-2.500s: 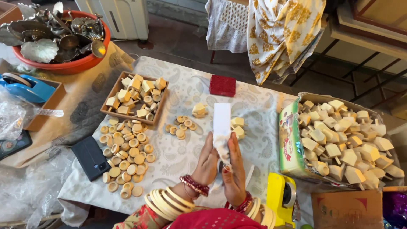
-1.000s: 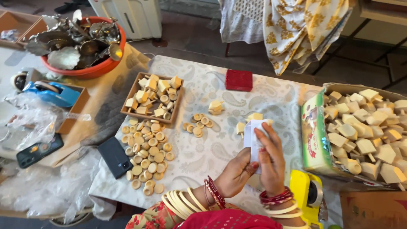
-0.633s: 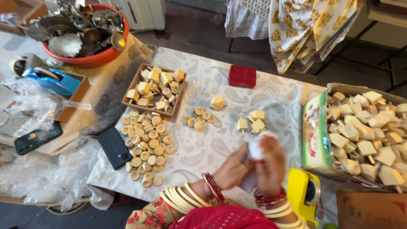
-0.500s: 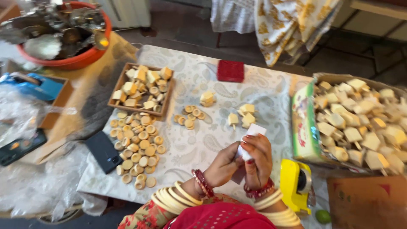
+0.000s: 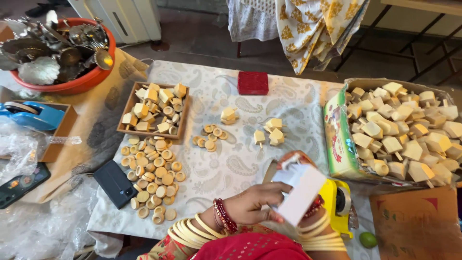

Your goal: The person wraps wooden components in foil and places them into small boxes, organizing several completed boxes on a table.

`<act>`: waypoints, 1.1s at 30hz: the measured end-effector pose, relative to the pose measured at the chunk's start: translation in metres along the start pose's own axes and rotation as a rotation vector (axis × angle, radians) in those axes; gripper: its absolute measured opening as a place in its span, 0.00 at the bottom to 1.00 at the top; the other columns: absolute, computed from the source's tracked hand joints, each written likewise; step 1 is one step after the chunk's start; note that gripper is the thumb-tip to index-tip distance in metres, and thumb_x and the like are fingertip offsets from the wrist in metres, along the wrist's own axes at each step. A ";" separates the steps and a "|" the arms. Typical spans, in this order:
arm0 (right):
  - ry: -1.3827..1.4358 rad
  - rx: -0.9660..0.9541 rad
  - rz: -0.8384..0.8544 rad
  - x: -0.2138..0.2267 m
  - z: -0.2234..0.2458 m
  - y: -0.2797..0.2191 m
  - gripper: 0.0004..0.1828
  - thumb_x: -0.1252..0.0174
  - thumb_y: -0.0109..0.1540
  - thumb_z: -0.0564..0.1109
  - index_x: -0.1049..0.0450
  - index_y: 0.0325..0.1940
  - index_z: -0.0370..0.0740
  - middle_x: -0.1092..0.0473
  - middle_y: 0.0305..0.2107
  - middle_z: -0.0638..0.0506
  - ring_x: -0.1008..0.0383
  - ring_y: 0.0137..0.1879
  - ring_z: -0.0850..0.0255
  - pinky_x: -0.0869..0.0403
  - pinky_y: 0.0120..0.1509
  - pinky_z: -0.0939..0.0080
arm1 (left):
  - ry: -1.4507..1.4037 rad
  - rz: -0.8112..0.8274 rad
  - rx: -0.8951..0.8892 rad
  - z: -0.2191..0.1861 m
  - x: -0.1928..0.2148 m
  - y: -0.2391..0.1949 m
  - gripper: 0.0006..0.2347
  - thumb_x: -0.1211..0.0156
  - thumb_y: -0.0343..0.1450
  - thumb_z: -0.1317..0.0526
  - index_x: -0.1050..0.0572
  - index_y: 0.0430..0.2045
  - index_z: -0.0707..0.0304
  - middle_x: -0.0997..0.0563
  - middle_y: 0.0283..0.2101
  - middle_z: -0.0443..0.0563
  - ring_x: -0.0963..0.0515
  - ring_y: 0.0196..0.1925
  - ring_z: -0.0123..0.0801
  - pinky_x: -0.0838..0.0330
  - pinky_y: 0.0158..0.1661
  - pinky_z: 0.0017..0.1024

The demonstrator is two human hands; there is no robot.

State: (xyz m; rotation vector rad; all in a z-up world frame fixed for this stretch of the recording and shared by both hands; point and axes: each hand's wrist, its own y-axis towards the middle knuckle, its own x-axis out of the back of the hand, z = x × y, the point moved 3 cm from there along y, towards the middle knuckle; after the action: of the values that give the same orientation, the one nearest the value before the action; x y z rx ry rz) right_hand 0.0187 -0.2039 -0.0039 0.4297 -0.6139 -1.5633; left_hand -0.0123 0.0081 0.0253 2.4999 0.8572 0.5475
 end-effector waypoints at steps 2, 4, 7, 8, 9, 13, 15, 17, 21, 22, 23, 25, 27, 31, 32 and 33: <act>0.064 -0.043 0.059 0.000 -0.007 0.000 0.23 0.52 0.68 0.58 0.22 0.40 0.37 0.27 0.36 0.44 0.28 0.41 0.54 0.30 0.49 0.58 | -0.109 0.041 0.037 0.006 0.004 -0.001 0.15 0.41 0.79 0.51 0.28 0.49 0.65 0.26 0.59 0.55 0.25 0.62 0.39 0.31 0.62 0.33; 0.101 -0.080 0.096 -0.006 0.013 0.007 0.22 0.51 0.67 0.58 0.22 0.39 0.37 0.27 0.35 0.44 0.28 0.40 0.55 0.30 0.47 0.59 | -0.235 0.071 0.084 0.017 -0.001 -0.010 0.21 0.42 0.78 0.44 0.29 0.53 0.64 0.28 0.62 0.53 0.29 0.67 0.36 0.36 0.66 0.33; -0.478 0.311 0.241 -0.029 0.073 0.028 0.12 0.46 0.61 0.49 0.23 0.32 0.40 0.28 0.30 0.48 0.28 0.38 0.51 0.32 0.47 0.53 | -0.534 0.043 0.520 0.039 -0.008 -0.017 0.31 0.35 0.71 0.42 0.29 0.61 0.66 0.23 0.52 0.52 0.25 0.54 0.30 0.29 0.54 0.29; -0.482 0.385 0.288 -0.039 0.083 0.028 0.09 0.44 0.61 0.47 0.23 0.34 0.40 0.28 0.31 0.49 0.27 0.39 0.51 0.31 0.49 0.53 | -0.224 0.047 0.527 0.034 -0.007 -0.012 0.30 0.31 0.67 0.45 0.30 0.58 0.67 0.22 0.48 0.54 0.23 0.49 0.32 0.27 0.51 0.30; -0.490 0.464 0.332 -0.049 0.093 0.030 0.07 0.43 0.62 0.45 0.24 0.35 0.40 0.28 0.32 0.49 0.25 0.40 0.51 0.29 0.50 0.52 | 0.087 0.054 0.523 0.028 -0.005 -0.006 0.30 0.27 0.63 0.49 0.31 0.54 0.69 0.20 0.44 0.55 0.21 0.45 0.34 0.26 0.47 0.31; -0.307 0.291 0.211 -0.049 0.060 0.013 0.07 0.46 0.65 0.43 0.26 0.39 0.36 0.27 0.37 0.44 0.25 0.46 0.50 0.27 0.53 0.57 | -0.207 -0.093 0.510 0.041 -0.012 -0.015 0.28 0.26 0.65 0.52 0.29 0.54 0.70 0.20 0.44 0.55 0.22 0.45 0.32 0.25 0.47 0.31; 0.166 -0.191 -0.056 -0.041 0.015 -0.003 0.10 0.53 0.69 0.41 0.27 0.43 0.34 0.28 0.40 0.45 0.27 0.48 0.55 0.28 0.57 0.57 | 0.137 -0.165 0.523 0.021 -0.009 -0.013 0.25 0.27 0.66 0.54 0.30 0.51 0.68 0.21 0.41 0.54 0.19 0.43 0.34 0.25 0.44 0.31; 0.280 -0.384 -0.114 -0.033 -0.005 -0.004 0.13 0.55 0.69 0.41 0.26 0.42 0.33 0.27 0.38 0.45 0.27 0.45 0.57 0.28 0.53 0.58 | 0.064 -0.152 0.640 0.012 -0.008 -0.012 0.22 0.30 0.67 0.55 0.30 0.48 0.69 0.22 0.39 0.54 0.19 0.38 0.37 0.25 0.39 0.32; 0.494 -0.769 -0.121 -0.018 -0.053 -0.013 0.18 0.56 0.72 0.46 0.24 0.46 0.30 0.27 0.34 0.44 0.29 0.38 0.58 0.29 0.46 0.57 | 0.283 -0.172 0.372 0.015 -0.008 -0.017 0.16 0.30 0.68 0.61 0.29 0.43 0.70 0.24 0.39 0.57 0.22 0.41 0.38 0.26 0.40 0.34; 0.492 -0.763 -0.118 -0.016 -0.052 -0.014 0.18 0.56 0.72 0.46 0.24 0.46 0.30 0.27 0.34 0.44 0.29 0.38 0.58 0.29 0.46 0.57 | 0.286 -0.175 0.366 0.017 -0.007 -0.018 0.16 0.30 0.68 0.61 0.29 0.43 0.70 0.24 0.39 0.57 0.22 0.41 0.38 0.26 0.40 0.34; 0.721 -0.834 -0.140 -0.017 -0.052 -0.016 0.16 0.54 0.70 0.49 0.26 0.46 0.36 0.26 0.32 0.45 0.26 0.37 0.57 0.26 0.46 0.55 | 0.252 -0.181 0.377 0.019 -0.006 -0.020 0.15 0.30 0.67 0.62 0.28 0.42 0.69 0.23 0.39 0.56 0.21 0.41 0.37 0.25 0.41 0.33; 0.948 -0.895 -0.151 -0.013 -0.056 -0.022 0.15 0.53 0.69 0.52 0.27 0.46 0.41 0.26 0.30 0.46 0.23 0.36 0.55 0.23 0.46 0.53 | 0.222 -0.195 0.382 0.027 -0.001 -0.026 0.15 0.31 0.66 0.63 0.27 0.42 0.69 0.23 0.39 0.55 0.20 0.40 0.36 0.24 0.41 0.32; 1.153 -1.057 -0.177 -0.007 -0.068 -0.034 0.17 0.53 0.71 0.53 0.29 0.50 0.38 0.24 0.39 0.48 0.22 0.46 0.55 0.24 0.52 0.53 | -0.113 -0.159 0.355 0.039 0.003 -0.034 0.21 0.32 0.65 0.63 0.28 0.53 0.69 0.21 0.45 0.54 0.20 0.47 0.31 0.26 0.49 0.29; 1.563 -0.976 -0.114 -0.013 -0.062 -0.031 0.14 0.52 0.75 0.50 0.27 0.50 0.37 0.24 0.43 0.44 0.22 0.51 0.52 0.23 0.58 0.49 | -0.321 -0.299 0.361 0.047 0.015 -0.035 0.24 0.33 0.70 0.62 0.32 0.59 0.70 0.24 0.51 0.55 0.26 0.55 0.32 0.29 0.58 0.29; 1.313 -1.031 -0.231 -0.012 -0.059 -0.029 0.15 0.53 0.72 0.51 0.27 0.52 0.39 0.23 0.44 0.46 0.22 0.51 0.54 0.23 0.57 0.50 | -0.045 -0.410 0.369 0.041 0.022 -0.031 0.26 0.32 0.70 0.60 0.33 0.62 0.69 0.24 0.54 0.55 0.25 0.57 0.34 0.28 0.60 0.31; 1.060 -1.067 -0.337 -0.012 -0.056 -0.025 0.18 0.54 0.69 0.52 0.27 0.54 0.40 0.23 0.45 0.47 0.22 0.51 0.55 0.23 0.55 0.51 | 0.236 -0.513 0.369 0.033 0.030 -0.026 0.27 0.32 0.70 0.59 0.33 0.64 0.68 0.25 0.57 0.56 0.23 0.60 0.36 0.28 0.61 0.33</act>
State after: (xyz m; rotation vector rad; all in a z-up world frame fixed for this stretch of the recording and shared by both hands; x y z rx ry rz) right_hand 0.0343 -0.1990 -0.0637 0.4529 1.1147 -1.4754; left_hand 0.0138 0.0373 -0.0092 2.3998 1.7619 0.5463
